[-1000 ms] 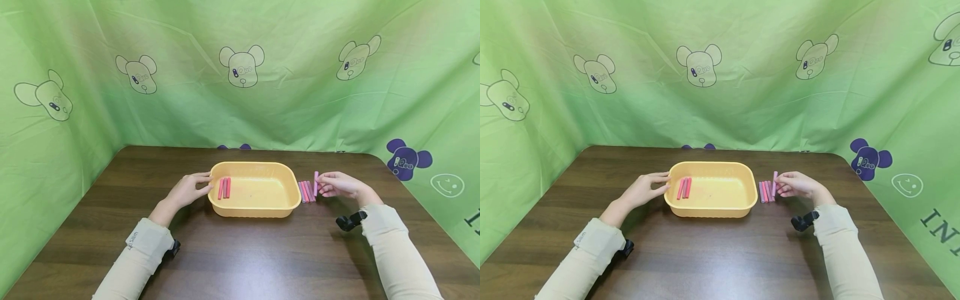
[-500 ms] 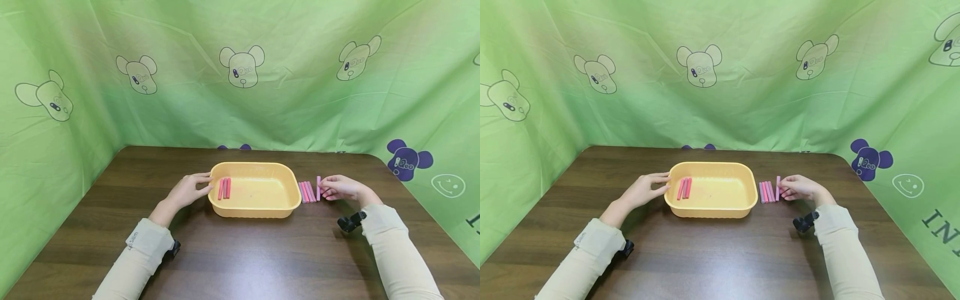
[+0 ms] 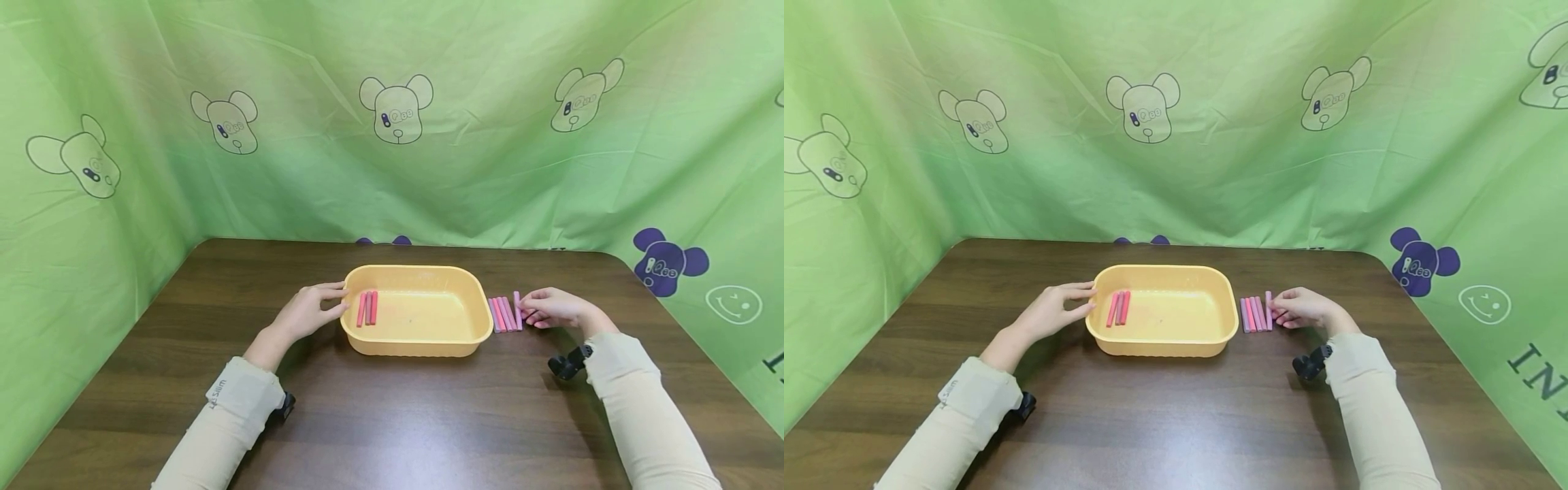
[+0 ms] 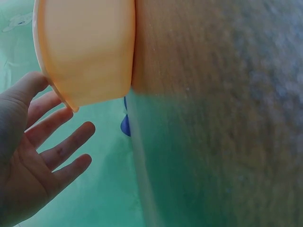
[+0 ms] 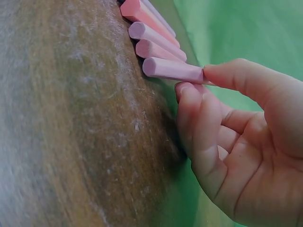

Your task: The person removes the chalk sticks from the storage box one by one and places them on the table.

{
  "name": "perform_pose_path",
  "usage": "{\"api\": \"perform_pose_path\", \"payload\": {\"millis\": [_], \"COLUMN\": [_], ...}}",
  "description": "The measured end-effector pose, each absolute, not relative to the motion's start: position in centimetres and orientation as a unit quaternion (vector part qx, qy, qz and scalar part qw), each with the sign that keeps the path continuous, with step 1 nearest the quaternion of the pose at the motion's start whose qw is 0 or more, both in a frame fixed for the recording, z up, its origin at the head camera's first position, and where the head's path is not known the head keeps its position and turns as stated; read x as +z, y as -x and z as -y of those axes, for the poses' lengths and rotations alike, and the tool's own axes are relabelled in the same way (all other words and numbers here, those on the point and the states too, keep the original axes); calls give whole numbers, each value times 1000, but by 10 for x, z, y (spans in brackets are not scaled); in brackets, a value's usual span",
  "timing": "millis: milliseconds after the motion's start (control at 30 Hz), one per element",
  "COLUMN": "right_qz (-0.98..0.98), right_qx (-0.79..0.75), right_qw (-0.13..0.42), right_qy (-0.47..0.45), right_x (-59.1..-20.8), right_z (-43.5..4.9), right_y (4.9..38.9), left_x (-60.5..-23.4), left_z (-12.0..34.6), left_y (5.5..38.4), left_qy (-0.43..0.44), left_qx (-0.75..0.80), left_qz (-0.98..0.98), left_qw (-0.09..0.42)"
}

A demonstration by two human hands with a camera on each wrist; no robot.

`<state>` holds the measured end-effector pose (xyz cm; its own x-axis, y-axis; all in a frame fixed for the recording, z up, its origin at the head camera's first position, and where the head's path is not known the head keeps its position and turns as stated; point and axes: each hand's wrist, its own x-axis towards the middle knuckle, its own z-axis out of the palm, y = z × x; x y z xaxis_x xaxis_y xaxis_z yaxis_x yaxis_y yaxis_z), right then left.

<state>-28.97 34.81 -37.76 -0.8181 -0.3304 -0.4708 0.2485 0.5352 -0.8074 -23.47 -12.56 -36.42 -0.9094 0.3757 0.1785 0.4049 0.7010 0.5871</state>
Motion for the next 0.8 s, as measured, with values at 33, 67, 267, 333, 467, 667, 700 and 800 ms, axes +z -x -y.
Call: {"api": "perform_pose_path", "payload": {"millis": [33,67,267,333,467,667,700,800], "right_qz": [-825,-827,-837,-839,-842,-843,-843,-841], "right_qx": [-478,-475,-460,-456,-452,-449,-450,-453], "right_qw": [300,299,295,295,294,294,294,294], "right_qy": [23,21,22,26,26,25,25,20], "right_x": [-378,-378,-379,-380,-380,-380,-380,-379], "right_z": [-348,-348,-347,-347,-347,-347,-347,-347], "right_y": [290,290,290,291,291,290,290,289], "left_x": [-364,-364,-364,-364,-364,-362,-362,-362], "left_z": [126,126,126,125,125,124,124,125], "left_y": [235,235,235,235,235,235,235,234], "left_qy": [211,211,211,212,214,213,213,211], "left_qx": [-324,-324,-323,-322,-320,-321,-321,-321], "left_qz": [922,922,922,923,923,922,922,923], "left_qw": [22,21,22,24,27,23,22,22]}}
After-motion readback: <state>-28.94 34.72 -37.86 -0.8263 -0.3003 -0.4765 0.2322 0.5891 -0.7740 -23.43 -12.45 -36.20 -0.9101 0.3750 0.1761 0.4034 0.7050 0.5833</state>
